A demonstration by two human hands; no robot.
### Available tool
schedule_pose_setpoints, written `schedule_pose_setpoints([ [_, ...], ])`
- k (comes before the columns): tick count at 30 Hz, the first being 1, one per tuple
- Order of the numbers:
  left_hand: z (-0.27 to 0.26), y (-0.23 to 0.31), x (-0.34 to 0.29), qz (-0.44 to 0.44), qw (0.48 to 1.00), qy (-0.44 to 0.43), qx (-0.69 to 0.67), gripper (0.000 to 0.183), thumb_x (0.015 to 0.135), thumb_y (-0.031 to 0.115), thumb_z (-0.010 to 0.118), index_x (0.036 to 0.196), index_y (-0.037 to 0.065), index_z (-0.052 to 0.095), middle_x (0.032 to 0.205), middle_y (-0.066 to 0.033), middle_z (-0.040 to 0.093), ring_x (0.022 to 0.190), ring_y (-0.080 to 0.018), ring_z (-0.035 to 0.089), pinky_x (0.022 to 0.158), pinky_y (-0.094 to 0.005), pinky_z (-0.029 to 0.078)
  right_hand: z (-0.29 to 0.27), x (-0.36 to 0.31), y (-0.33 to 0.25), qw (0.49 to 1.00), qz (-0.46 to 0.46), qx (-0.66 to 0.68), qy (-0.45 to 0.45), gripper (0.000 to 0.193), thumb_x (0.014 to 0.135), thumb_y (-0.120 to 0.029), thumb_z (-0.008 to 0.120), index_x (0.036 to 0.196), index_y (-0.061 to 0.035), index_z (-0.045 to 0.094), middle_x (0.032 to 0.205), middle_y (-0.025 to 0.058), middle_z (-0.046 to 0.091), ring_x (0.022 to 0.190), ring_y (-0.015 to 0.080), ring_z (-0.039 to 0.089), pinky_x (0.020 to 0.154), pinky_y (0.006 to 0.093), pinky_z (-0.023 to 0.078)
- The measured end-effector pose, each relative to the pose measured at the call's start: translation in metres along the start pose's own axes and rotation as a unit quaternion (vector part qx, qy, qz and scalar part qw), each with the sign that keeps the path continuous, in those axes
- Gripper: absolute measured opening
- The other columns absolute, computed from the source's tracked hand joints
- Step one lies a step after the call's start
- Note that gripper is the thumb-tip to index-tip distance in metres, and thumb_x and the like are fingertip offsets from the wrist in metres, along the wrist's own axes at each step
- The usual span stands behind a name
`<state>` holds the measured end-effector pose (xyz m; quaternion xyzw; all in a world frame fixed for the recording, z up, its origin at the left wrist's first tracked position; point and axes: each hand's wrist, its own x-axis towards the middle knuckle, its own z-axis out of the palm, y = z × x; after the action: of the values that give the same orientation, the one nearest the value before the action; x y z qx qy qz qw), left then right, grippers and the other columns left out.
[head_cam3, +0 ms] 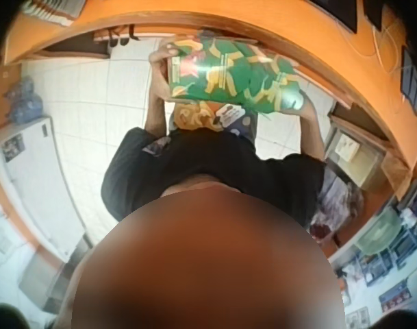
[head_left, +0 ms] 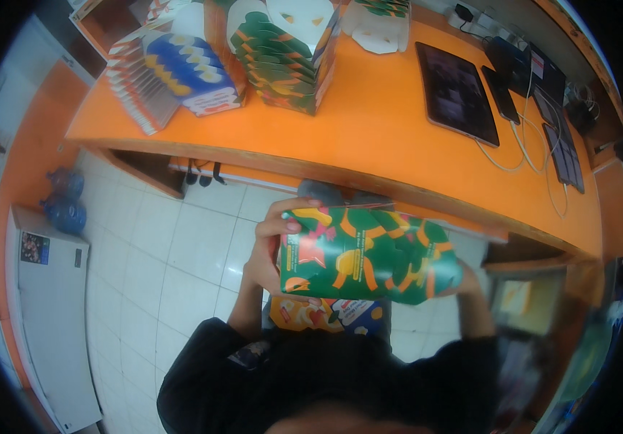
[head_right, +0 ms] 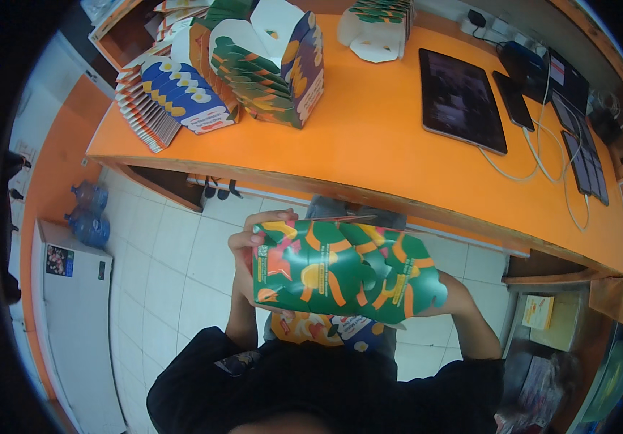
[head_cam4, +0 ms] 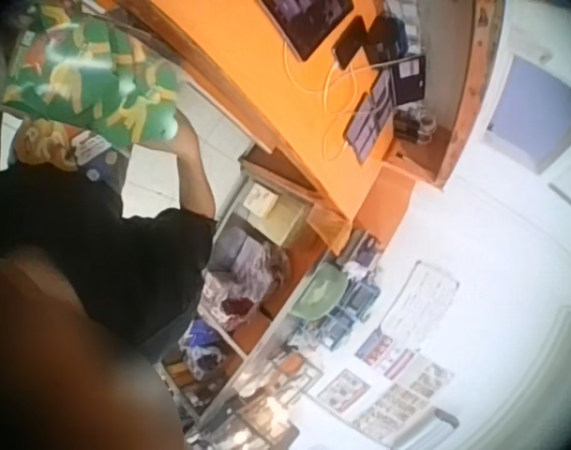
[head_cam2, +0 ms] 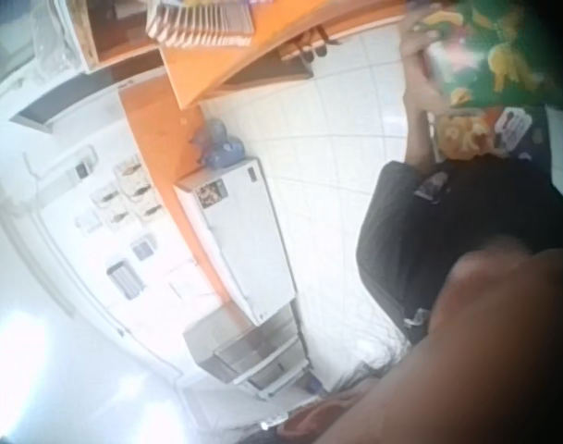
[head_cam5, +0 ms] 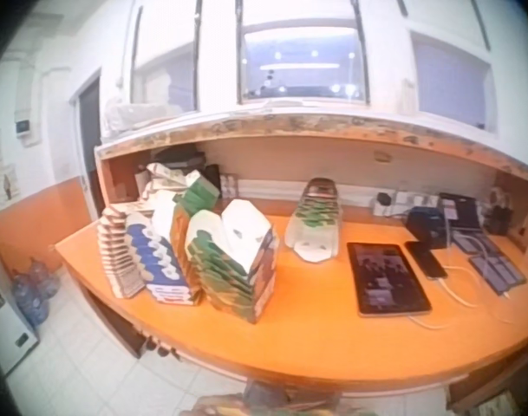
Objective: The person folds flat, colorful cardboard pieces into small hexagonal boxes and places them on an orange countertop. They handle each piece by hand, folding edges and tucking flaps to form the box shape, then stack the finished boxes on the counter.
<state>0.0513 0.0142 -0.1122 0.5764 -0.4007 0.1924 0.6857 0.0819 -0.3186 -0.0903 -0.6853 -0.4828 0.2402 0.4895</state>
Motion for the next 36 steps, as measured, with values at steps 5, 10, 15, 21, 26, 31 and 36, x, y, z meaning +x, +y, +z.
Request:
schedule_pose_setpoints([
  [5, 0.014, -0.012, -0.001, -0.002, 0.997, 0.024, -0.075, 0.102, 0.047, 0.029, 0.093, 0.13, 0.015, 0.035, 0.131, -0.0246, 0.037, 0.124, -0.036, 0.041, 0.098, -0.0439, 0.042, 0.025, 0.029, 0.025, 0.999, 0.05, -0.007, 0.007, 0.043, 0.077, -0.02, 0.073, 0.114, -0.0038, 0.059, 0.113, 0.0145, 0.06, 0.102, 0.0275, 0.058, 0.085, 0.0369, 0.048],
  [10, 0.018, -0.019, -0.006, -0.055, 0.997, 0.04, -0.043, 0.102, 0.049, 0.036, 0.091, 0.129, 0.013, 0.033, 0.129, -0.0232, 0.035, 0.127, -0.036, 0.034, 0.103, -0.0456, 0.035, 0.043, 0.056, 0.034, 0.997, 0.067, -0.017, 0.038, 0.043, 0.077, -0.021, 0.073, 0.114, -0.0044, 0.059, 0.111, 0.0138, 0.061, 0.101, 0.0277, 0.059, 0.085, 0.0367, 0.048],
  [15, 0.025, -0.021, -0.014, -0.081, 0.992, 0.073, -0.065, 0.1, 0.051, 0.035, 0.09, 0.128, 0.013, 0.03, 0.129, -0.0219, 0.032, 0.124, -0.0351, 0.035, 0.103, -0.0462, 0.033, 0.071, 0.068, 0.032, 0.993, 0.074, -0.022, 0.086, 0.044, 0.077, -0.023, 0.074, 0.114, -0.0049, 0.059, 0.11, 0.0132, 0.061, 0.1, 0.0279, 0.059, 0.086, 0.0366, 0.048],
  [21, 0.026, -0.019, -0.012, -0.092, 0.993, 0.046, -0.052, 0.097, 0.051, 0.038, 0.09, 0.124, 0.014, 0.031, 0.127, -0.0219, 0.033, 0.124, -0.0352, 0.036, 0.102, -0.0469, 0.034, 0.085, 0.071, 0.03, 0.989, 0.07, -0.029, 0.124, 0.045, 0.077, -0.024, 0.074, 0.114, -0.0055, 0.059, 0.108, 0.0124, 0.062, 0.099, 0.0282, 0.06, 0.086, 0.0364, 0.048],
  [26, 0.03, -0.014, -0.008, -0.113, 0.991, 0.048, -0.05, 0.093, 0.055, 0.042, 0.087, 0.126, 0.011, 0.035, 0.127, -0.0224, 0.04, 0.123, -0.0352, 0.042, 0.101, -0.0479, 0.04, 0.08, 0.074, 0.024, 0.989, 0.051, -0.045, 0.133, 0.045, 0.076, -0.026, 0.075, 0.114, -0.006, 0.059, 0.107, 0.0117, 0.062, 0.098, 0.0284, 0.06, 0.086, 0.0363, 0.048],
  [31, 0.038, -0.018, -0.013, -0.131, 0.987, 0.07, -0.069, 0.09, 0.058, 0.036, 0.086, 0.128, 0.01, 0.036, 0.127, -0.0194, 0.042, 0.122, -0.0337, 0.043, 0.101, -0.0471, 0.039, 0.028, 0.079, -0.012, 0.986, -0.053, -0.117, 0.11, 0.046, 0.076, -0.027, 0.075, 0.114, -0.0065, 0.059, 0.106, 0.0111, 0.063, 0.097, 0.0287, 0.06, 0.086, 0.0362, 0.048],
  [36, 0.034, -0.034, -0.037, -0.153, 0.968, 0.163, -0.116, 0.086, 0.062, 0.031, 0.085, 0.13, 0.009, 0.036, 0.128, -0.0164, 0.044, 0.122, -0.0321, 0.043, 0.102, -0.0462, 0.038, -0.014, 0.066, -0.076, 0.969, 0.012, -0.216, 0.117, 0.041, 0.077, -0.026, 0.074, 0.11, -0.006, 0.059, 0.105, 0.0108, 0.062, 0.097, 0.0264, 0.061, 0.085, 0.0358, 0.049],
])
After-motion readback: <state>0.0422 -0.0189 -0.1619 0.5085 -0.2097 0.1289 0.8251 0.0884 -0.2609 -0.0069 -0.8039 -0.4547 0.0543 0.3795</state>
